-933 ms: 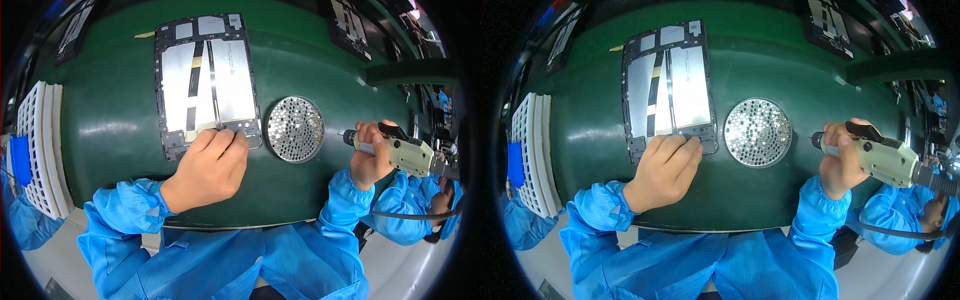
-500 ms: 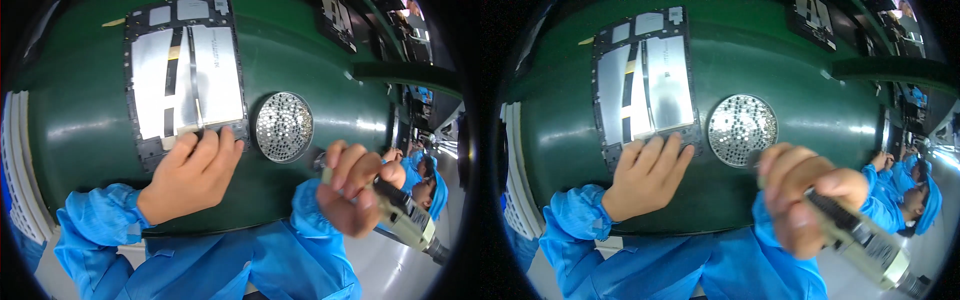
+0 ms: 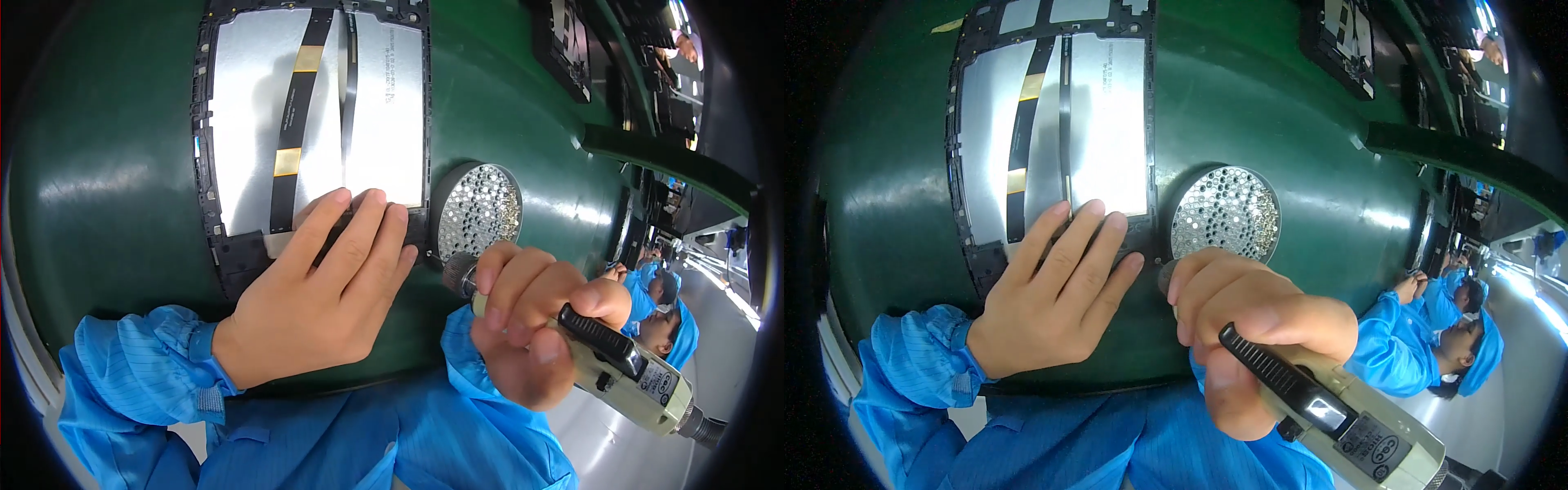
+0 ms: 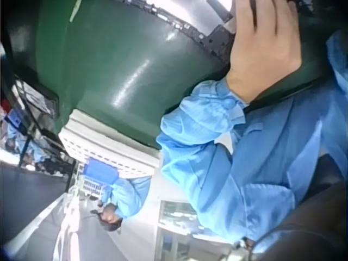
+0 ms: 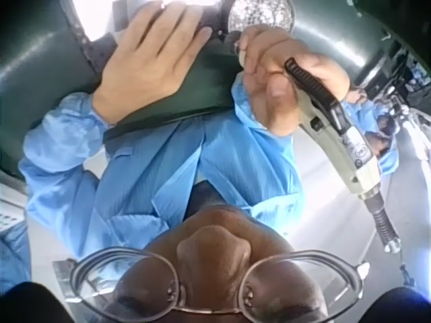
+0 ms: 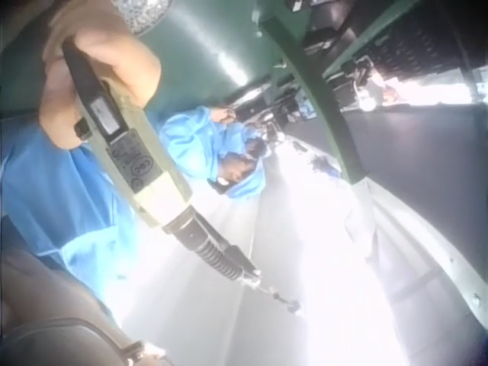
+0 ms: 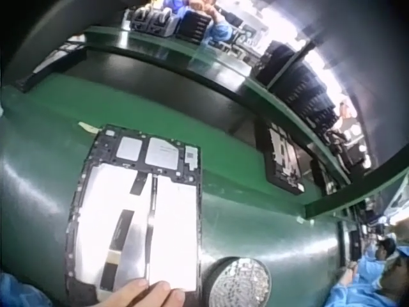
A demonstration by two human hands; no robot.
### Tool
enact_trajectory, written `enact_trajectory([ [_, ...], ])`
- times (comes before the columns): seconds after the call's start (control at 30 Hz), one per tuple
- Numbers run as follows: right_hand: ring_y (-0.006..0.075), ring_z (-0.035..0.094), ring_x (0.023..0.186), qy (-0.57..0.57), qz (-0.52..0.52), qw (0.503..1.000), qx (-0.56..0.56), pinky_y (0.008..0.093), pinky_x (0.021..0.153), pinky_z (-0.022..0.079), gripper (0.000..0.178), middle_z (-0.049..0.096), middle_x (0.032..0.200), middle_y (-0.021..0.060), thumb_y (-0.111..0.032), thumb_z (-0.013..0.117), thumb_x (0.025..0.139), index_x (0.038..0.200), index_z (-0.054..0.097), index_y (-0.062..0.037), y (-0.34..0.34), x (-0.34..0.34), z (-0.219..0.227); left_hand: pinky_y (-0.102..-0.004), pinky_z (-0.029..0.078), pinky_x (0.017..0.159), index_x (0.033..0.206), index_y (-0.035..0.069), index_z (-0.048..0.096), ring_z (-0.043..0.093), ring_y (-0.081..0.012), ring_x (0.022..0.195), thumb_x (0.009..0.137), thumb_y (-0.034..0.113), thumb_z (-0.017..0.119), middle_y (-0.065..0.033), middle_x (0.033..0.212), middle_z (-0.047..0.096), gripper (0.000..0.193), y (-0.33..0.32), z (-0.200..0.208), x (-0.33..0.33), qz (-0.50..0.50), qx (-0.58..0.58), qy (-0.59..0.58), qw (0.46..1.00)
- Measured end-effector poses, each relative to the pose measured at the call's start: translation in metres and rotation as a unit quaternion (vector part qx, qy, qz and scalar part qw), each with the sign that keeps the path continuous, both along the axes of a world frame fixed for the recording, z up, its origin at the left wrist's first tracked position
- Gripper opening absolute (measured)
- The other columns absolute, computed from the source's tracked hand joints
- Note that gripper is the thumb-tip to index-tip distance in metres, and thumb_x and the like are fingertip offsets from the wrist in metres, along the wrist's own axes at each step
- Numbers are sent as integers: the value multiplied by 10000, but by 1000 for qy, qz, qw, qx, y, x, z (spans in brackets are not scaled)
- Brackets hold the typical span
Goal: Assembling the internal components of a screen-based device on a factory production line.
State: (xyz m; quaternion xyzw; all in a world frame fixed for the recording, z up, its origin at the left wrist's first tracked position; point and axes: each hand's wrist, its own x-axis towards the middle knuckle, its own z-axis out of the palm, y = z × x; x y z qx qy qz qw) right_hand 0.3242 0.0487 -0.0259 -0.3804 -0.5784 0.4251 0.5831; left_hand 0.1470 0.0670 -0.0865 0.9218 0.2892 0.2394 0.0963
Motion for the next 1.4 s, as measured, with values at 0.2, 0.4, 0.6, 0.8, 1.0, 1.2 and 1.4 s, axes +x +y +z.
enact_trajectory([
  [0.2,185,510,615,7,7,1000,-2,379,624,405,333,499,668,49,-95,557,858,1177,467,-70,2,1,-5,-477,416,994,957,32,711,559,-344,1134,783,144,615,-194,1156,606,228,1,-2,2,3,2,-9,1000],
  [0.4,188,512,620,16,10,1000,-7,383,626,405,320,501,671,53,-96,570,852,1155,472,-60,3,-2,-5,-475,424,986,951,29,711,563,-341,1126,784,145,618,-187,1147,610,224,1,-2,1,6,2,-11,1000],
  [0.6,192,502,605,6,4,1000,-19,383,619,407,307,498,661,57,-110,594,845,1122,473,-58,3,-4,-4,-476,428,981,941,27,709,566,-341,1122,786,145,618,-188,1149,606,215,2,-2,1,6,-1,-12,1000],
  [0.8,189,493,590,-5,-9,1000,3,385,596,411,313,492,664,57,-113,598,845,1122,460,-64,2,-7,-11,-483,425,984,945,27,708,564,-347,1120,788,143,617,-194,1151,602,215,2,-3,1,-2,-3,-10,1000],
  [1.0,160,468,611,-2,-13,999,29,370,652,394,357,447,658,20,-153,550,843,1185,478,-76,3,31,9,-512,412,994,1003,11,684,547,-372,1132,785,105,611,-224,1171,590,248,5,2,-4,-30,0,15,999],
  [1.2,233,538,627,-9,-168,985,40,449,688,441,362,493,647,76,-149,584,829,1160,466,-64,3,71,10,-538,414,981,1038,-11,651,541,-401,1127,749,96,636,-256,1146,585,308,5,12,-6,-46,21,40,998],
  [1.4,210,513,605,58,-173,982,51,422,663,460,355,508,661,101,-55,584,810,1138,452,-22,22,68,-3,-516,430,952,978,4,659,563,-392,1031,727,133,602,-238,1094,600,287,15,22,25,-41,-38,10,998],
])
